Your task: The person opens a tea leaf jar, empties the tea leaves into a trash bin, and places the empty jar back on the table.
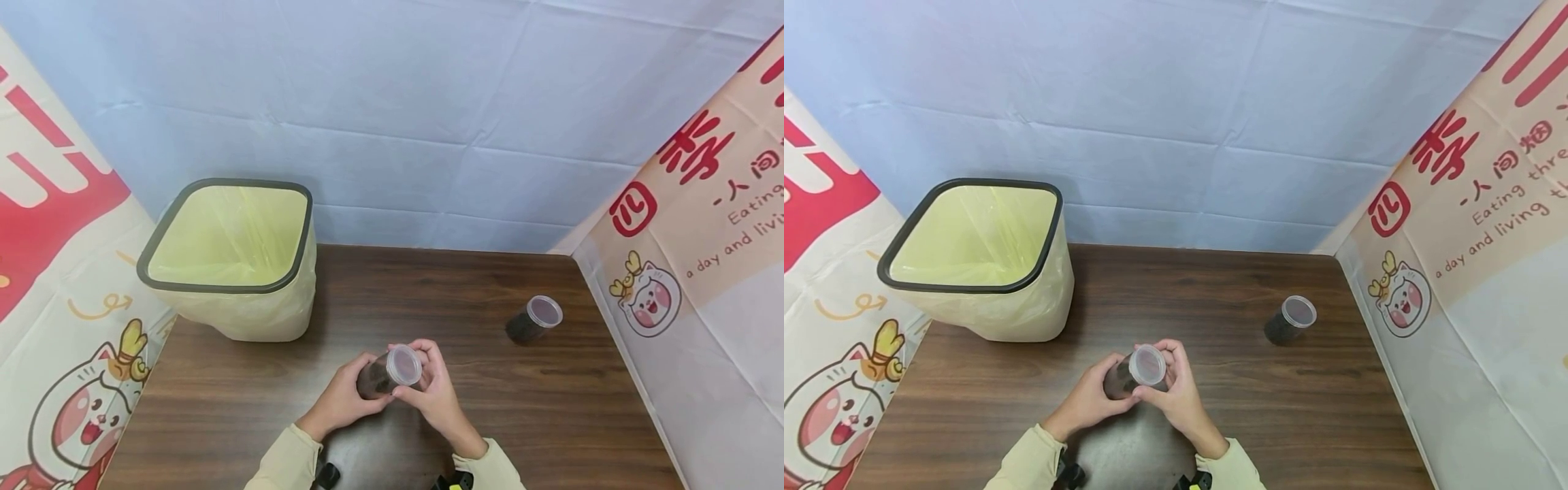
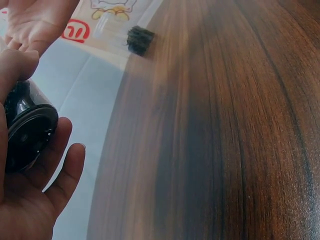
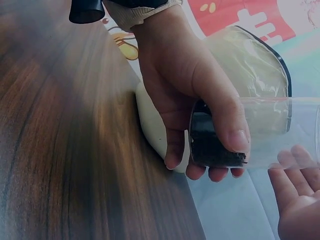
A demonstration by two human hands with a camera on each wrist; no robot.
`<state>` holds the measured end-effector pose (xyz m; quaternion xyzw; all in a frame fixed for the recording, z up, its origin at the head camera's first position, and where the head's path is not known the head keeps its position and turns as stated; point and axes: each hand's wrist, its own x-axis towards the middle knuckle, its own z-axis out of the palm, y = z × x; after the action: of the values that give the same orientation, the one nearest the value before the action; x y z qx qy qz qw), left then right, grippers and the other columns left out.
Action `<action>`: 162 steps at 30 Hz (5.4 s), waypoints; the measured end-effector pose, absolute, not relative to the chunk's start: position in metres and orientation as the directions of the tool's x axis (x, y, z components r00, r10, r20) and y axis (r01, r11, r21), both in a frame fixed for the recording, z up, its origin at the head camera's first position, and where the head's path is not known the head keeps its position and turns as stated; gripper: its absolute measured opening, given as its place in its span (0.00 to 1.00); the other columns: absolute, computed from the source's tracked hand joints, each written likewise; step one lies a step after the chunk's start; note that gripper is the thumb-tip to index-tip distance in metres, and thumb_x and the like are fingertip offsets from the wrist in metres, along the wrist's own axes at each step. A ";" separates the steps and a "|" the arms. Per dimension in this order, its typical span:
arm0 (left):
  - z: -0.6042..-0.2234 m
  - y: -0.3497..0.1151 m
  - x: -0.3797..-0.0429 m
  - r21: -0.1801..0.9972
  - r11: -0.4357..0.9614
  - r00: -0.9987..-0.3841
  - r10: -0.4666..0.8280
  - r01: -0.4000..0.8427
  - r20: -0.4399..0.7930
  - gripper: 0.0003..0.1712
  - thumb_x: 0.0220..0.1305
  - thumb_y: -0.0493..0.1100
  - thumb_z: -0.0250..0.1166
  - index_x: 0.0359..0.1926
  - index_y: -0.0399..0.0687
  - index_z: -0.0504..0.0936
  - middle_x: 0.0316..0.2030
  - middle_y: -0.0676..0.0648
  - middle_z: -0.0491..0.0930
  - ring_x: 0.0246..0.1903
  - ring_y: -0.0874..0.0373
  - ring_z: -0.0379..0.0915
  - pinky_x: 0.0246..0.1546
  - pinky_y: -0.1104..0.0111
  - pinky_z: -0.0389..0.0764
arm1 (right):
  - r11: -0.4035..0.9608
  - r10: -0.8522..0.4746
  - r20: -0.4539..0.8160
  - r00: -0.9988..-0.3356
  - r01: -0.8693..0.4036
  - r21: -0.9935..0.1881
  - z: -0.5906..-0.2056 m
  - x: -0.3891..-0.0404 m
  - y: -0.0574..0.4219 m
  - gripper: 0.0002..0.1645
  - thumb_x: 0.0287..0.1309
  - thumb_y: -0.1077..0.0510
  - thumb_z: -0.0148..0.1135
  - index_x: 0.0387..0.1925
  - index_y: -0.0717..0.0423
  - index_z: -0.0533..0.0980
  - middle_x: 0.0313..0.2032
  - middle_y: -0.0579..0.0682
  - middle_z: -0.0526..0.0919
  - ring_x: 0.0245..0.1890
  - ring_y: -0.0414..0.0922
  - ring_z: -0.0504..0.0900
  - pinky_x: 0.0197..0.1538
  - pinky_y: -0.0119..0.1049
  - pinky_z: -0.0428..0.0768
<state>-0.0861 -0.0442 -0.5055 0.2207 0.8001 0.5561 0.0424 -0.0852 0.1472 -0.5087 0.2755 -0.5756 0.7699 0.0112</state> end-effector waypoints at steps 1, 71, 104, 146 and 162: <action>-0.506 -0.044 -0.086 0.909 0.285 -0.900 0.400 0.305 0.177 0.27 0.44 0.39 0.76 0.46 0.52 0.74 0.41 0.56 0.78 0.40 0.63 0.74 0.43 0.68 0.75 | -0.339 -0.300 0.437 -0.848 -0.333 -0.880 -0.509 -0.085 0.147 0.39 0.49 0.68 0.68 0.53 0.75 0.52 0.54 0.75 0.68 0.59 0.54 0.70 0.61 0.37 0.66; -0.552 -0.044 -0.096 0.885 0.303 -0.884 0.416 0.354 0.212 0.27 0.47 0.55 0.74 0.48 0.64 0.72 0.43 0.60 0.77 0.42 0.64 0.74 0.44 0.67 0.75 | -0.339 -0.313 0.472 -0.824 -0.367 -0.866 -0.509 -0.083 0.149 0.34 0.56 0.73 0.56 0.62 0.77 0.53 0.56 0.75 0.65 0.60 0.51 0.69 0.61 0.34 0.67; -0.552 -0.043 -0.095 0.891 0.296 -0.884 0.422 0.345 0.202 0.27 0.47 0.54 0.73 0.48 0.64 0.71 0.43 0.59 0.77 0.43 0.63 0.74 0.46 0.67 0.74 | -0.312 -0.258 0.459 -0.850 -0.377 -0.872 -0.509 -0.082 0.145 0.36 0.51 0.70 0.65 0.53 0.76 0.52 0.52 0.77 0.68 0.57 0.49 0.72 0.59 0.34 0.68; -0.551 -0.043 -0.095 0.904 0.289 -0.890 0.420 0.316 0.177 0.26 0.47 0.55 0.73 0.47 0.65 0.72 0.44 0.59 0.77 0.45 0.63 0.74 0.47 0.66 0.74 | -0.311 -0.296 0.481 -0.825 -0.393 -0.865 -0.508 -0.084 0.149 0.35 0.51 0.78 0.58 0.60 0.77 0.56 0.54 0.77 0.66 0.60 0.52 0.69 0.61 0.34 0.66; -0.554 -0.042 -0.096 0.894 0.298 -0.887 0.419 0.335 0.193 0.27 0.47 0.54 0.73 0.48 0.63 0.71 0.44 0.58 0.77 0.43 0.63 0.74 0.45 0.66 0.75 | -0.282 -0.311 0.486 -0.816 -0.409 -0.868 -0.510 -0.084 0.150 0.39 0.51 0.75 0.62 0.62 0.75 0.56 0.55 0.75 0.67 0.59 0.51 0.70 0.61 0.34 0.66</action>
<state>-0.0959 -0.0423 -0.5539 0.2345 0.8048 0.5439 0.0386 -0.0843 0.1504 -0.5096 0.3012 -0.5982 0.7418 0.0331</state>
